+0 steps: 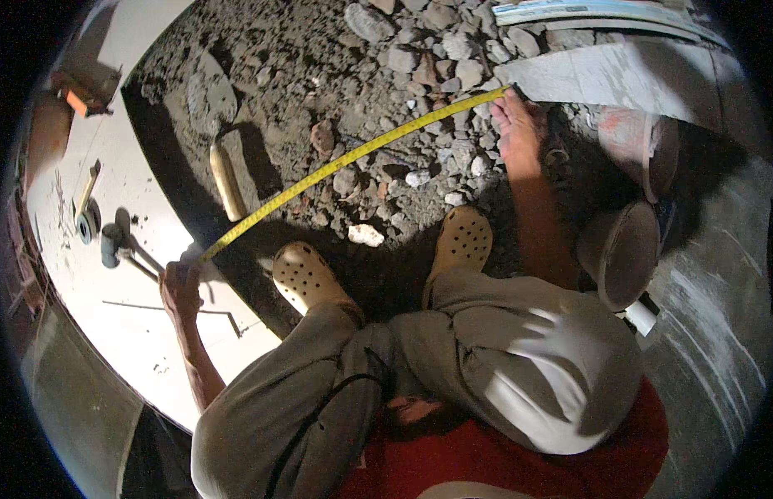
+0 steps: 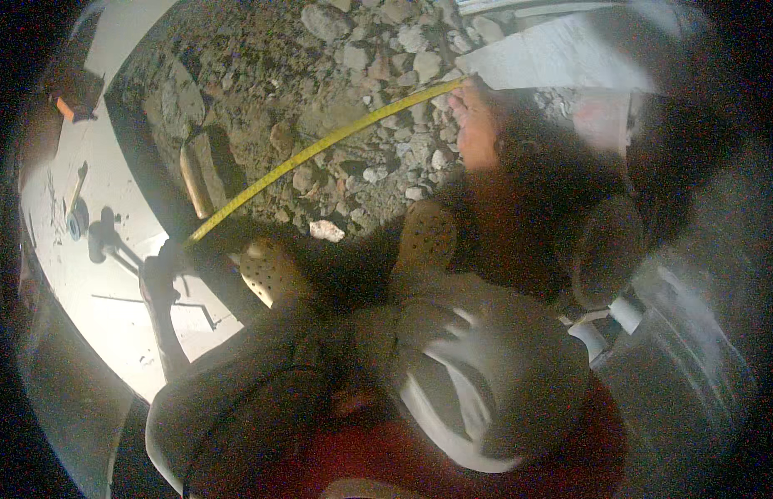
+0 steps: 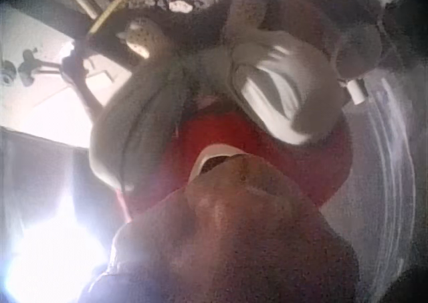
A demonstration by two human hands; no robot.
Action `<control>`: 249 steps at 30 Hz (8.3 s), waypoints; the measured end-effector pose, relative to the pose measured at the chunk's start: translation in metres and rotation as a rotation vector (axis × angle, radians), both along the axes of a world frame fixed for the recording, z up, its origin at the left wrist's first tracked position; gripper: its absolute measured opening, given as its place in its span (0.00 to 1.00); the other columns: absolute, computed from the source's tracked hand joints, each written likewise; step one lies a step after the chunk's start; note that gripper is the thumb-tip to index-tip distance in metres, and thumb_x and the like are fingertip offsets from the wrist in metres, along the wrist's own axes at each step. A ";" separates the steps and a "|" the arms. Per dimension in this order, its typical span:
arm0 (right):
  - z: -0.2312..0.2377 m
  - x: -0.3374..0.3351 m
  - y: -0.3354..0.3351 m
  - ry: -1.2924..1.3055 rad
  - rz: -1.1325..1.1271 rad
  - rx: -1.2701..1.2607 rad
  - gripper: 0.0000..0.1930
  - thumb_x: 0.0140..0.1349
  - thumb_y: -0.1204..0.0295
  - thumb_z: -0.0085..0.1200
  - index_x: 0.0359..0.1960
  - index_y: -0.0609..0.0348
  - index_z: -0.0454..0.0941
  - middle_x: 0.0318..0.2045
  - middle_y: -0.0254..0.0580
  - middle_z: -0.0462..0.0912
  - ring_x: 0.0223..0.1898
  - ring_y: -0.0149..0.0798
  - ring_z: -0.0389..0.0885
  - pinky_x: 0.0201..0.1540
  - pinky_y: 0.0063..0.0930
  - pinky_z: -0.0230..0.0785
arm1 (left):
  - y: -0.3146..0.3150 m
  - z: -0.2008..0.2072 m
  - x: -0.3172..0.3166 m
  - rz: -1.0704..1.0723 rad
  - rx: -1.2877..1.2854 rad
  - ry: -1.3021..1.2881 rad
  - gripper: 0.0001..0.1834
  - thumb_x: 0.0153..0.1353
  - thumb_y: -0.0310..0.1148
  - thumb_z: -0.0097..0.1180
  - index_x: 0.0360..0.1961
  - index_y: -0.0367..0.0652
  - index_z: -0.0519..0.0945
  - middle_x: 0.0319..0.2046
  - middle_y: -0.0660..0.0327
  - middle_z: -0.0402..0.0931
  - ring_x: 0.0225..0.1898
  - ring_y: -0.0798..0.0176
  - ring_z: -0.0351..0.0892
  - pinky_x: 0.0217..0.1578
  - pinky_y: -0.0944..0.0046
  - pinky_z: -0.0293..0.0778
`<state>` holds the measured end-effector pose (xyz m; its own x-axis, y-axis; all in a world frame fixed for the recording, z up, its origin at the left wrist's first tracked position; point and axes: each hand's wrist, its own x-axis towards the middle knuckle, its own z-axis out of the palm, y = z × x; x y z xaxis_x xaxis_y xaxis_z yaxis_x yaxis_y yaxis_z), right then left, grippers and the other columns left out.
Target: The person places a large white tile onto a bed of wet cement, presses it down, and uses a rubber mallet to tap it into place. They then remove the tile, scrape and level the cement with a trowel, and measure the area with a tape measure.
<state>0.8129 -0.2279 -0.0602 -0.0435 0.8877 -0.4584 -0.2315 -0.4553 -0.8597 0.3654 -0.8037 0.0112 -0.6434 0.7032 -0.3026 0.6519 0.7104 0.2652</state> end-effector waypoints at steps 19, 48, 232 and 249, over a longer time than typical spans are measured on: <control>0.029 -0.032 -0.008 -0.095 -0.134 -0.169 0.10 0.58 0.72 0.73 0.34 0.53 0.80 0.27 0.33 0.83 0.20 0.31 0.79 0.20 0.25 0.68 | 0.037 0.024 0.016 0.424 -0.143 -0.106 0.19 0.63 0.44 0.66 0.36 0.37 0.78 0.31 0.51 0.72 0.27 0.52 0.77 0.24 0.52 0.77; 0.085 -0.016 -0.004 -1.127 0.553 1.143 0.16 0.66 0.67 0.62 0.53 0.56 0.78 0.41 0.55 0.82 0.44 0.59 0.82 0.46 0.48 0.75 | 0.070 0.132 0.041 0.233 -0.184 -0.481 0.07 0.60 0.32 0.64 0.34 0.39 0.83 0.30 0.59 0.80 0.30 0.64 0.79 0.31 0.62 0.75; 0.094 -0.105 0.117 -0.574 0.630 0.883 0.11 0.68 0.67 0.62 0.46 0.59 0.81 0.38 0.35 0.85 0.41 0.30 0.82 0.45 0.30 0.76 | 0.099 0.079 0.127 -0.011 -0.403 -0.962 0.07 0.66 0.35 0.61 0.39 0.44 0.83 0.30 0.63 0.80 0.33 0.66 0.78 0.36 0.60 0.78; 0.023 -0.125 0.120 -1.426 0.717 0.960 0.12 0.66 0.62 0.61 0.47 0.49 0.87 0.42 0.46 0.87 0.47 0.53 0.83 0.52 0.48 0.72 | 0.091 0.062 0.117 -0.189 -0.369 -0.941 0.10 0.66 0.38 0.62 0.41 0.44 0.84 0.35 0.57 0.85 0.37 0.57 0.84 0.40 0.55 0.79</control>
<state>0.6880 -0.1077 -0.0371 -0.5618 0.8209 0.1027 0.7972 0.5703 -0.1980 0.4821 -0.7128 0.0733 0.0779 0.5295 -0.8447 0.4021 0.7587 0.5126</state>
